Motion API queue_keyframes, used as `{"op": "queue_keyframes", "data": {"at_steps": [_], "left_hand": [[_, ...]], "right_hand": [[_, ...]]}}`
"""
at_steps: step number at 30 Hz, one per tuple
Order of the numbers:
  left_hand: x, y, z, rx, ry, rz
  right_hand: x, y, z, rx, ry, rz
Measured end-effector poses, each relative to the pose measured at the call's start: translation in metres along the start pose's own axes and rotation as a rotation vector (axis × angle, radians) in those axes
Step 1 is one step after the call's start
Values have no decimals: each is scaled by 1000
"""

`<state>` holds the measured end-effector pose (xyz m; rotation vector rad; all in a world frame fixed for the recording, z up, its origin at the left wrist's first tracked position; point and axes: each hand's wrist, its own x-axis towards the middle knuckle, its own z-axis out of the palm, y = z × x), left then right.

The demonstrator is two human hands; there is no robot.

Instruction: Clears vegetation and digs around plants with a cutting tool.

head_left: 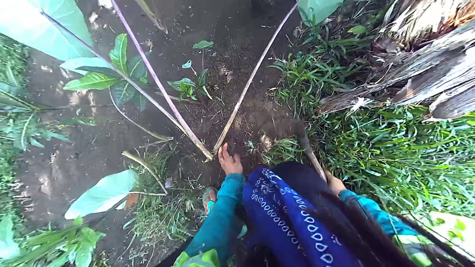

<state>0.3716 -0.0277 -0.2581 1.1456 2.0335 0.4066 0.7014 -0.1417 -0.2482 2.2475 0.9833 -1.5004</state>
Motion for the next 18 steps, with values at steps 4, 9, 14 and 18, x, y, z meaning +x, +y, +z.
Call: {"op": "queue_keyframes", "data": {"at_steps": [4, 9, 14, 18], "left_hand": [[2, 6, 12, -30, -24, 0], [3, 6, 28, -7, -98, 28], [6, 13, 28, 13, -147, 59], [10, 17, 36, -6, -145, 141]], "right_hand": [[32, -84, -41, 350, 162, -75], [90, -67, 22, 231, 181, -128], [18, 13, 46, 134, -76, -4], [-6, -26, -9, 185, 201, -56]]}}
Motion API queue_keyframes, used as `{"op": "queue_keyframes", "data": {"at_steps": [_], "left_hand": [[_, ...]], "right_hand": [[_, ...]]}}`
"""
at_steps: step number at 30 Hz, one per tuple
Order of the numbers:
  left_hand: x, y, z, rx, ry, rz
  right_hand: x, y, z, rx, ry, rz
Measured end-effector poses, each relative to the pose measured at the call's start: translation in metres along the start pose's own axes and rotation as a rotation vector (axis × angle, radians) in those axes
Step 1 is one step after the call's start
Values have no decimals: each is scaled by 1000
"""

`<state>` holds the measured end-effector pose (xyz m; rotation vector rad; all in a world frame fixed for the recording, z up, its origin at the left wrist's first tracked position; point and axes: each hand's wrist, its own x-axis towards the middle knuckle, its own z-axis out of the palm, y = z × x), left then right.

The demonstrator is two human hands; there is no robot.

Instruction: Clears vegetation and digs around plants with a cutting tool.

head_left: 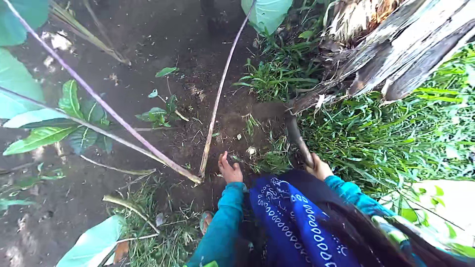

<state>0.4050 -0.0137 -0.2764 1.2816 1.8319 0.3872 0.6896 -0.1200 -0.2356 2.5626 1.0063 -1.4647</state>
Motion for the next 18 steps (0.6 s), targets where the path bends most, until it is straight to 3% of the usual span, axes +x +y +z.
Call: {"op": "queue_keyframes", "data": {"at_steps": [3, 5, 7, 9, 11, 13, 15, 18], "left_hand": [[11, 27, 0, 60, -23, 181], [26, 60, 6, 187, -198, 323], [52, 89, 28, 337, -333, 524], [85, 114, 64, 481, -406, 731], [111, 152, 99, 666, -578, 905], [126, 194, 124, 879, -709, 1027], [139, 228, 129, 958, -668, 941], [195, 242, 123, 983, -402, 905]], "right_hand": [[-9, 12, 1, 145, 137, -12], [-29, 39, 13, 221, 213, 43], [-52, 67, 26, 261, 294, 125], [-57, 105, 58, 266, 531, 186], [-66, 104, 56, 329, 499, 400], [-75, 69, 30, 457, 368, 600], [-80, 64, 20, 503, 277, 577], [-79, 87, 51, 496, 420, 366]]}}
